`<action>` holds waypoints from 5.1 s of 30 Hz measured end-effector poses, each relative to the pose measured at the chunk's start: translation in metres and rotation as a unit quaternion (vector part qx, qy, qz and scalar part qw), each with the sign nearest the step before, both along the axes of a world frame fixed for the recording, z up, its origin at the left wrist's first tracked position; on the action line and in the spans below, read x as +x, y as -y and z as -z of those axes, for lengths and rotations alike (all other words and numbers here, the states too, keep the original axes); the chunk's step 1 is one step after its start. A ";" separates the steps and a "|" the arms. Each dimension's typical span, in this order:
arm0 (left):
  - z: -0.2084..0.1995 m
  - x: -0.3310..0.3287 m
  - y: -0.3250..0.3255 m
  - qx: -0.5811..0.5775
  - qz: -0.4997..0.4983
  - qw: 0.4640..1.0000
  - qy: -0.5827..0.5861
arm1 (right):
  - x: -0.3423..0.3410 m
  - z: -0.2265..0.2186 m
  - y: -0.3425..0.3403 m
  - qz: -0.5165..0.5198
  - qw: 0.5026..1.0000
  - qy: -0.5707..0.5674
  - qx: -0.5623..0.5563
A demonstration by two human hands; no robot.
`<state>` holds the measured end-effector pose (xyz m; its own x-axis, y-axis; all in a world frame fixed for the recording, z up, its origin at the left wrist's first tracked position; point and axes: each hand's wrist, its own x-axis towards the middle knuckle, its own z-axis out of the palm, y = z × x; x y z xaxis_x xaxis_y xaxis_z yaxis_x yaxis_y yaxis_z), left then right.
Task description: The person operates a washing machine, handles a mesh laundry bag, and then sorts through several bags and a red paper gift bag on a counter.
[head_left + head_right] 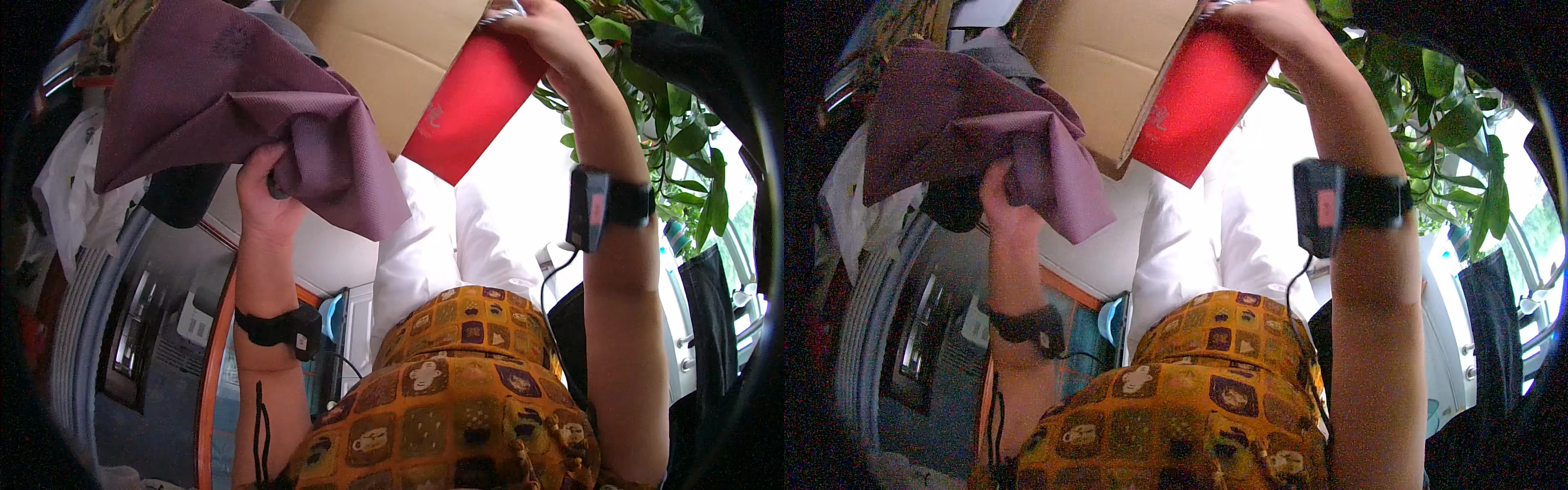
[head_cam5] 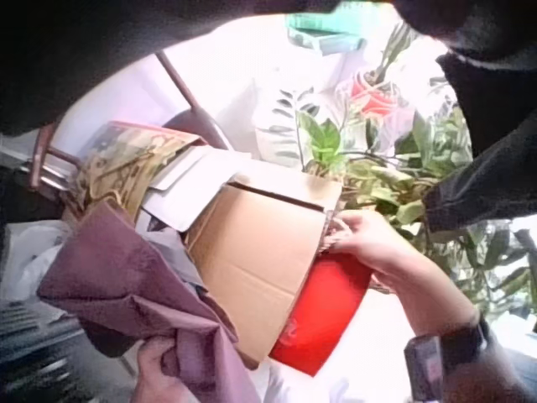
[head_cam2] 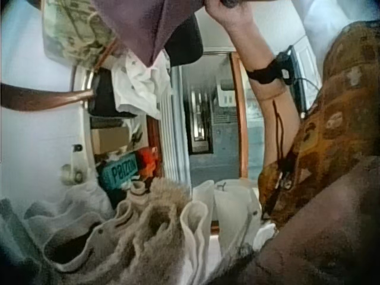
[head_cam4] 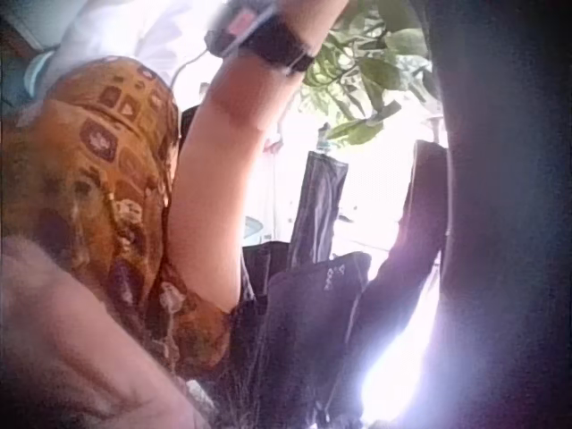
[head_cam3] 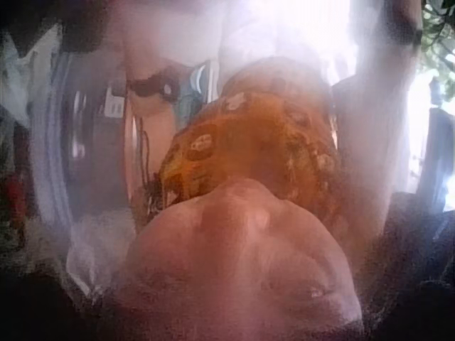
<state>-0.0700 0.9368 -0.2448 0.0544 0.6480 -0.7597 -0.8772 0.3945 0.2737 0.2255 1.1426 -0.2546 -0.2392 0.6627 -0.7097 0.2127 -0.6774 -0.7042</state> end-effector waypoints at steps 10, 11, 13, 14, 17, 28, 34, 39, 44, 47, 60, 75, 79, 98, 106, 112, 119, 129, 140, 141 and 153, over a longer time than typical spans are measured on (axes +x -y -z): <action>-0.001 0.002 0.003 -0.018 -0.020 0.996 -0.085 | 0.008 0.007 0.098 0.066 0.995 -0.058 -0.041; -0.002 0.002 0.004 -0.013 -0.005 0.995 -0.096 | 0.001 0.013 0.092 0.081 0.995 -0.049 0.001; -0.005 0.002 0.005 0.002 0.018 0.996 -0.091 | -0.021 0.021 0.077 0.115 0.990 -0.032 0.078; -0.005 0.000 0.003 0.016 0.024 0.997 -0.072 | -0.036 0.023 0.070 0.156 0.984 -0.047 0.074; -0.002 0.004 -0.001 0.015 0.030 0.997 -0.070 | -0.057 0.033 0.064 0.212 0.974 0.019 0.076; 0.006 0.003 0.006 0.017 -0.033 0.999 -0.016 | -0.015 0.011 0.066 -0.060 0.996 0.003 -0.069; -0.007 0.030 0.025 -0.073 -0.038 0.991 -0.106 | -0.028 0.008 0.074 0.020 0.997 0.045 -0.056; -0.036 0.071 0.044 -0.150 0.072 0.923 -0.347 | -0.025 -0.050 0.108 -0.014 0.980 0.015 0.200; -0.053 0.098 0.056 0.050 0.302 0.846 -0.436 | -0.053 -0.080 0.113 -0.252 0.926 -0.049 0.278; -0.070 0.090 0.030 0.154 0.359 0.786 -0.479 | -0.045 -0.079 0.112 -0.263 0.923 -0.045 0.277; -0.037 -0.002 -0.142 0.281 0.170 0.276 -0.903 | -0.065 -0.060 0.071 -0.293 0.741 0.075 0.599; -0.030 -0.049 -0.172 0.282 0.265 0.574 -0.722 | -0.129 0.005 0.050 -0.308 0.718 0.210 0.588; -0.020 -0.072 -0.141 0.292 0.284 0.423 -0.809 | -0.109 -0.022 0.043 -0.268 0.795 0.087 0.538; -0.047 -0.082 -0.119 0.174 0.312 0.413 -0.838 | -0.021 -0.104 0.100 -0.296 0.687 0.238 0.620; -0.013 -0.024 -0.068 0.351 0.383 0.348 -0.781 | 0.005 -0.112 0.116 -0.312 0.686 0.261 0.604; 0.024 0.029 -0.040 0.360 0.402 0.294 -0.789 | 0.060 -0.109 0.171 -0.322 0.693 0.287 0.578; 0.008 0.033 -0.066 0.385 0.418 0.242 -0.787 | 0.070 -0.091 0.201 -0.307 0.705 0.295 0.567; 0.010 0.046 -0.028 0.279 0.371 0.382 -0.799 | 0.024 -0.053 0.196 -0.284 0.769 0.146 0.553; 0.024 0.051 -0.026 0.296 0.352 0.304 -0.834 | 0.012 -0.067 0.191 -0.268 0.764 0.140 0.570; 0.023 0.048 -0.026 0.296 0.356 0.290 -0.838 | 0.012 -0.070 0.191 -0.264 0.762 0.150 0.572; -0.025 0.017 -0.045 0.280 0.319 0.493 -0.760 | 0.004 -0.144 0.156 0.226 0.929 -0.241 -0.166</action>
<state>-0.0533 0.9822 -0.2203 0.0273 0.9984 0.0498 0.7620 -0.0530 0.6454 0.2293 0.9863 -0.1101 -0.3318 0.5363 -0.7760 -0.4323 -0.8176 -0.3802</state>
